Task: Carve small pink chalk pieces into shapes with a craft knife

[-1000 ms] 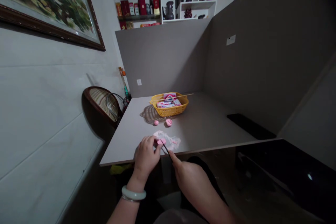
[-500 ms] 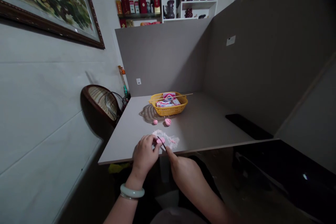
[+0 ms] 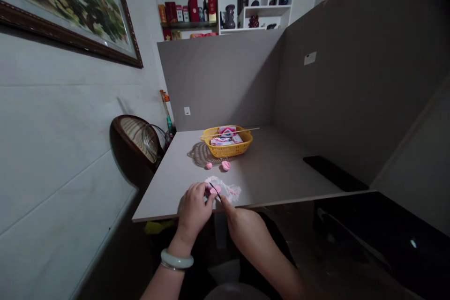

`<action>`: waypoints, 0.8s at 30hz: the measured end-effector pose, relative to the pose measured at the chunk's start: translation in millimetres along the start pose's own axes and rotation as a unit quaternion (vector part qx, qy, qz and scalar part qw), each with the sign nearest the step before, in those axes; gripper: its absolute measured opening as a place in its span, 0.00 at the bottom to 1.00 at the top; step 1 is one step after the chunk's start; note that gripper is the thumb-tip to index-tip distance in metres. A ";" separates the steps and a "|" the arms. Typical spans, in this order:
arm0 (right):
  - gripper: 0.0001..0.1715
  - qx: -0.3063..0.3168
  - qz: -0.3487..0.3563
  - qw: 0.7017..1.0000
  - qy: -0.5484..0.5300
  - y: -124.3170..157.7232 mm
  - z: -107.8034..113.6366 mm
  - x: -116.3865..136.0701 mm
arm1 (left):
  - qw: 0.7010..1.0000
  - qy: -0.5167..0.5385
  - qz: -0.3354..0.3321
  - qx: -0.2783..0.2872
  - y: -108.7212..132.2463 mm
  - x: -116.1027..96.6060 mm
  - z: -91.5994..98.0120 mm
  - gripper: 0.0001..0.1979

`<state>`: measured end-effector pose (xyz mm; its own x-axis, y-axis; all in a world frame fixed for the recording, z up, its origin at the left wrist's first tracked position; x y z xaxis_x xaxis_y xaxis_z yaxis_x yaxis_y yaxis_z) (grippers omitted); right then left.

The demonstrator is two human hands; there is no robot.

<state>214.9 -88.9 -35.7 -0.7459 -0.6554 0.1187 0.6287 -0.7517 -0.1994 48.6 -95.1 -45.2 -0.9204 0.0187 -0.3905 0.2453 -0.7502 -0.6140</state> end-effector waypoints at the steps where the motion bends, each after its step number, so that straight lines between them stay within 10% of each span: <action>1: 0.40 -0.001 0.002 1.000 -0.002 -4.2 0.2 1.0 | 1.000 -0.001 0.001 0.000 -0.1 0.8 0.3 0.02; 9: 0.44 0.024 -0.006 1.000 -0.007 28.0 -4.6 -3.3 | 1.000 0.010 -0.012 0.016 2.1 -0.2 1.5 0.04; 24: 0.40 0.006 -0.014 1.000 -0.014 -4.9 -3.4 -0.9 | 0.999 -0.035 -0.015 0.001 3.5 -5.4 -1.7 0.04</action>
<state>211.7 -84.3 -38.1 -0.7567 -0.6359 0.1516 0.6103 -0.7703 -0.1848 55.0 -96.7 -46.5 -0.9463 -0.0060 -0.3231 0.2177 -0.7507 -0.6237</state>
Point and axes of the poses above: each hand's wrist, its own y-axis away from the middle knuckle, its own z-axis out of the back of the hand, x = y × z, the point moved 3 cm from there along -y, towards the middle knuckle, and after that the axes turned 5 degrees about -x, right-handed, at the moved point
